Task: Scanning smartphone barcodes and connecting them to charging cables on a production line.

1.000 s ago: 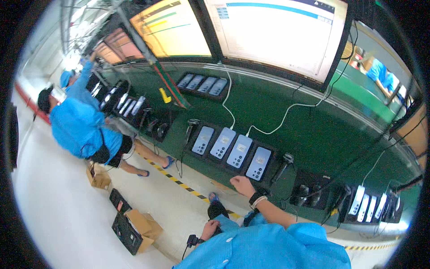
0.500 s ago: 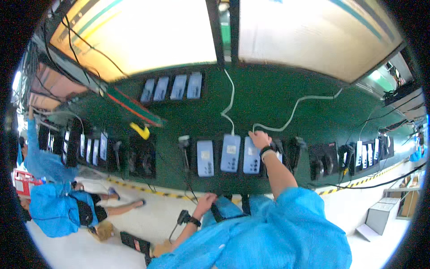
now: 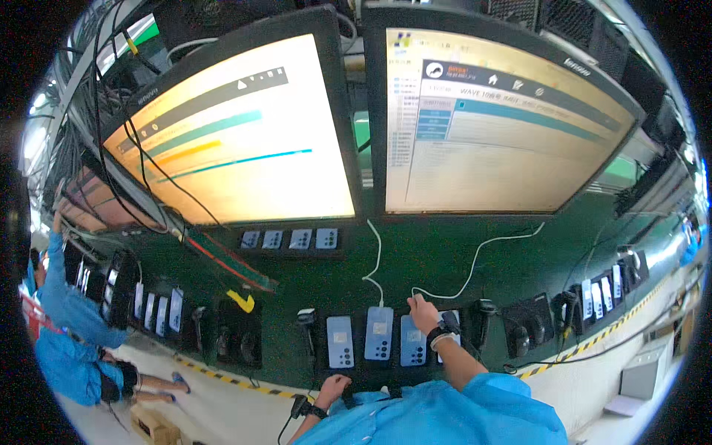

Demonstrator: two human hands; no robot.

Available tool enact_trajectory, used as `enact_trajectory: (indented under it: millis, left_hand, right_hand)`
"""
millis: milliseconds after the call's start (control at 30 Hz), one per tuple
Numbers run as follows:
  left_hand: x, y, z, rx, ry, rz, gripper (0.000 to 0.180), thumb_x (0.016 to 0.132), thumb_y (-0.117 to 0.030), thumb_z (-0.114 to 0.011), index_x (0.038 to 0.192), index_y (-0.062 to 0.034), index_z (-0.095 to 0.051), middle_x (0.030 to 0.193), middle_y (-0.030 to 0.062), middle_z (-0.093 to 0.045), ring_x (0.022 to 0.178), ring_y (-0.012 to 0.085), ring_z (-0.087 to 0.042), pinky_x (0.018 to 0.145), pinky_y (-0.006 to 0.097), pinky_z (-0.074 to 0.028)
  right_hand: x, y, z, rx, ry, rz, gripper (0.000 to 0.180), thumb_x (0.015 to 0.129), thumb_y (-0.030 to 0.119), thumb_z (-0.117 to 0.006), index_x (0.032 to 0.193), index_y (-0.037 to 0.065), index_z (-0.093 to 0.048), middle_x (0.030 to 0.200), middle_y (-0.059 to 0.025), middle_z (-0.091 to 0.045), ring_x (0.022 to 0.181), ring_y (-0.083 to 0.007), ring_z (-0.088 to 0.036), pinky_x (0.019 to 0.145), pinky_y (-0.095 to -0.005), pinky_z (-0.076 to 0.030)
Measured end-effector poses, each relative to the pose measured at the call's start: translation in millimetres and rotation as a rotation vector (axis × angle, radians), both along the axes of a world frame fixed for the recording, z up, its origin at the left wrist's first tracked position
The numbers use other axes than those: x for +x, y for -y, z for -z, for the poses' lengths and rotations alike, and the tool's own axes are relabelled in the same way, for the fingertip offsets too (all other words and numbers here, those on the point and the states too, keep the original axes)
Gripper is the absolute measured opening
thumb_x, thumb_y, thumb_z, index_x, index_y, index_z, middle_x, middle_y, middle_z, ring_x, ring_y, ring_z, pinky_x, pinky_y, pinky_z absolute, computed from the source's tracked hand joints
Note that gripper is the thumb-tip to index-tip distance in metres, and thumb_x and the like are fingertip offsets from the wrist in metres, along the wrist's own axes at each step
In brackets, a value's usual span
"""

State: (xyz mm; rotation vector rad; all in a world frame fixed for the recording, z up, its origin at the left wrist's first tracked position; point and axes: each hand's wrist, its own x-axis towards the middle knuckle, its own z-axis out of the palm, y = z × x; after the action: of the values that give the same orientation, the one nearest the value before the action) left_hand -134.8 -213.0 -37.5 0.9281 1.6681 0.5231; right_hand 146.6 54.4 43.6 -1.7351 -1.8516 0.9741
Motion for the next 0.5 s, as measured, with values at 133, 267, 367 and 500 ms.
enact_trajectory:
  millis: [133,267,367,500]
  left_hand:
    - [18.5,5.0,-10.7,0.045,-0.196,-0.040,0.037,0.092,-0.034,-0.058,0.107,-0.0011,-0.068,0.098,0.0185,-0.071,0.097,0.0309,-0.068,0.086,0.040,-0.052]
    - [37.7,13.6,-12.8,0.026,-0.062,-0.154,0.036,0.094,-0.033,-0.058,0.109,-0.0022,-0.068,0.102,0.0171,-0.071,0.099,0.0298,-0.068,0.087,0.039,-0.052]
    - [44.1,6.5,-16.7,0.017,-0.016,-0.109,0.034,0.094,-0.033,-0.058,0.108,-0.0033,-0.068,0.100,0.0154,-0.071,0.098,0.0292,-0.068,0.086,0.039,-0.052]
    - [45.7,-14.1,-23.8,0.085,-0.190,0.069,0.032,0.088,-0.033,-0.060,0.097,-0.0052,-0.072,0.097,0.0155,-0.071,0.094,0.0319,-0.068,0.085,0.041,-0.052]
  right_hand:
    - [13.7,-21.2,11.9,0.324,0.082,-0.124,0.031,0.095,0.027,-0.057,0.082,-0.001,-0.058,0.085,-0.0228,-0.061,0.084,-0.0438,-0.057,0.072,-0.0501,-0.045]
    - [56.7,-44.4,42.2,0.553,0.008,0.160,0.029,0.094,0.027,-0.057,0.084,0.000,-0.062,0.081,-0.0198,-0.061,0.075,-0.0409,-0.055,0.069,-0.0475,-0.045]
    - [93.9,-59.8,63.3,-0.169,0.037,0.394,0.037,0.091,0.028,-0.055,0.099,-0.007,-0.063,0.107,-0.0281,-0.065,0.102,-0.0453,-0.059,0.085,-0.0503,-0.047]
    - [81.9,-17.8,83.3,0.001,-0.251,0.461,0.042,0.086,0.016,-0.059,0.123,-0.004,-0.054,0.100,-0.0225,-0.068,0.094,-0.0377,-0.066,0.083,-0.0450,-0.051]
